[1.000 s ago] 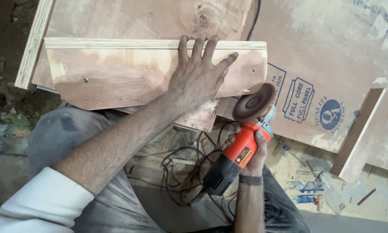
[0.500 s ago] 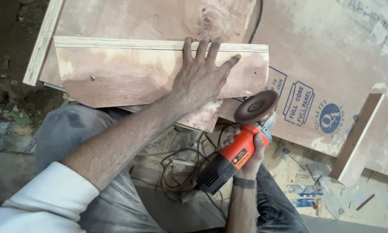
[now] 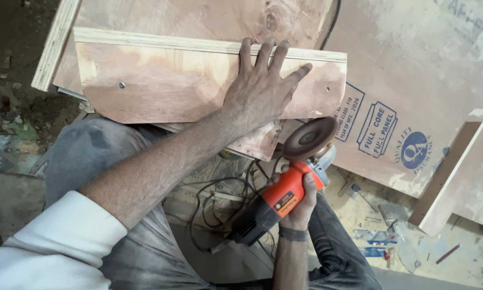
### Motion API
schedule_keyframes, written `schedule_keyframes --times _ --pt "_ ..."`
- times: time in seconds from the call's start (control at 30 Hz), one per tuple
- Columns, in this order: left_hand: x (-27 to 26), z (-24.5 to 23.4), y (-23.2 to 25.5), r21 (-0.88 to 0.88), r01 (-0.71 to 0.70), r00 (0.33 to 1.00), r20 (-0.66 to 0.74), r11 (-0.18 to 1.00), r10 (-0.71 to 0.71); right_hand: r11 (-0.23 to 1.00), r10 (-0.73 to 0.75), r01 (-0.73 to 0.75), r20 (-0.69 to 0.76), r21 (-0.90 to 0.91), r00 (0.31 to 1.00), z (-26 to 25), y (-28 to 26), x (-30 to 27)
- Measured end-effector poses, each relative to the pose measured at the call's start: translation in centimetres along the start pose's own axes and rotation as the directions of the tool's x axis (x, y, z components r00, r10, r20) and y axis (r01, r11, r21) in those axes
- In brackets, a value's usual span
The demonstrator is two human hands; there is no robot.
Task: The person uses a power sander to smooth the edges and surfaces of several wooden boards, turning the pieces over and holding them by hand to sand different sides.
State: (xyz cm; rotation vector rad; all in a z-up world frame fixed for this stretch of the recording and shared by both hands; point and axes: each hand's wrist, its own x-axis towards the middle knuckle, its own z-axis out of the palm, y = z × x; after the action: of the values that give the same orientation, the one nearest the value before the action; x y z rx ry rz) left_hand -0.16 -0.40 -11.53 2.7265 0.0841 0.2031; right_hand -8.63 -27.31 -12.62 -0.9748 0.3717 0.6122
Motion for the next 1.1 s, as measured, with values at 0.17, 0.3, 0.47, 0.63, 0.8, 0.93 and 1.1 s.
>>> schedule_keyframes --times 0.17,0.3,0.47,0.63,0.8,0.93,1.1 --pt "0.1 -0.3 -0.1 0.002 -0.007 1.000 0.020 1.000 0.007 0.999 0.038 -0.038 0.023 0.010 0.999 -1.0 -0.9 1.3" --pt "0.1 -0.4 -0.1 0.003 -0.008 1.000 -0.014 1.000 0.008 1.000 -0.007 0.007 0.000 -0.028 1.000 -1.4 -2.5 3.2" --pt "0.0 -0.5 0.0 0.007 0.002 1.000 0.020 1.000 -0.002 0.998 -0.041 0.042 0.040 -0.041 0.998 -0.8 -1.5 2.8" --pt "0.0 -0.3 0.0 0.017 -0.002 1.000 0.006 1.000 0.002 0.999 -0.030 0.030 -0.045 -0.016 0.999 0.6 1.0 0.5" --pt "0.1 0.2 -0.1 0.020 -0.009 1.000 -0.005 1.000 0.009 0.999 -0.013 0.013 -0.012 -0.031 1.000 1.1 1.9 -0.8" --pt "0.3 0.3 -0.3 -0.005 -0.007 1.000 -0.005 1.000 0.007 1.000 -0.011 0.011 -0.009 0.004 1.000 0.2 1.0 -0.5" --pt "0.2 -0.4 -0.2 -0.030 0.000 1.000 0.017 1.000 0.001 0.998 -0.067 0.066 -0.049 -0.011 0.997 -1.0 -1.1 -0.3"
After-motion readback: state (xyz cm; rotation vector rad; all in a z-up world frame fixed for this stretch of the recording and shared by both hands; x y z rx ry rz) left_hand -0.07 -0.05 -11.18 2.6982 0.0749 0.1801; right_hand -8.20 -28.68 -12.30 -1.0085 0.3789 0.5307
